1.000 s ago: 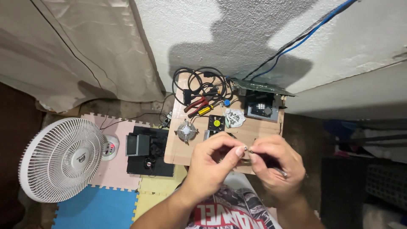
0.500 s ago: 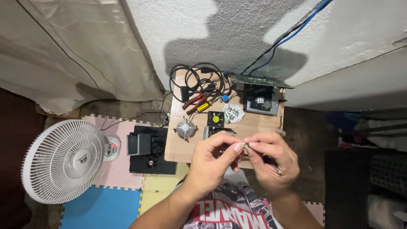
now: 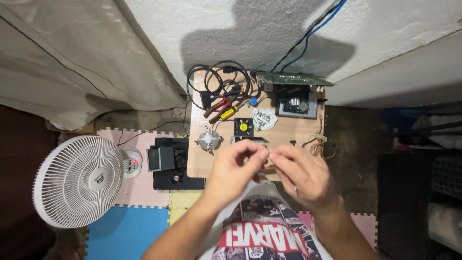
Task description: The recorder is repairing or assembling various components of a computer power supply unit, including handling wires and small screws.
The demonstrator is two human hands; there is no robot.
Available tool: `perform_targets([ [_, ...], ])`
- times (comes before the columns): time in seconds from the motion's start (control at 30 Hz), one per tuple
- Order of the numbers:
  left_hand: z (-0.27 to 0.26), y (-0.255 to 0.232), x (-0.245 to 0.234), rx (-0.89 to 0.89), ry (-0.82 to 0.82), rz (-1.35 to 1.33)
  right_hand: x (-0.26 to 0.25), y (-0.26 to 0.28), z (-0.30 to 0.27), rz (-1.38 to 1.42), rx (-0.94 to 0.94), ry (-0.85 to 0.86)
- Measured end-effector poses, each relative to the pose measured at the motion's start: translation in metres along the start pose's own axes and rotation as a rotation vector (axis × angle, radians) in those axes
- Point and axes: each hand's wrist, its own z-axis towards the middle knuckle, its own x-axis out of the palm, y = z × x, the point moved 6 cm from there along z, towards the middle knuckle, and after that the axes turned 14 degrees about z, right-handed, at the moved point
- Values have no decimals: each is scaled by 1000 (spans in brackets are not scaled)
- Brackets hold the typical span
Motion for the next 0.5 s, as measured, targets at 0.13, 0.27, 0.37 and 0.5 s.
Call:
perform_targets([
  [0.13,12,12,3,-108,147,-311,2,-8,-4,55,43,-47],
  [0.27,16,31,14,-221,320,-590,2,-12,-8,170,111,-155],
  [0.37,15,29,19,-196,322,-643,-1,-15,-16,272,181,-251],
  [0.5,13,20,20,-147,249,-614,-9,-18,-20,383,290,-358],
])
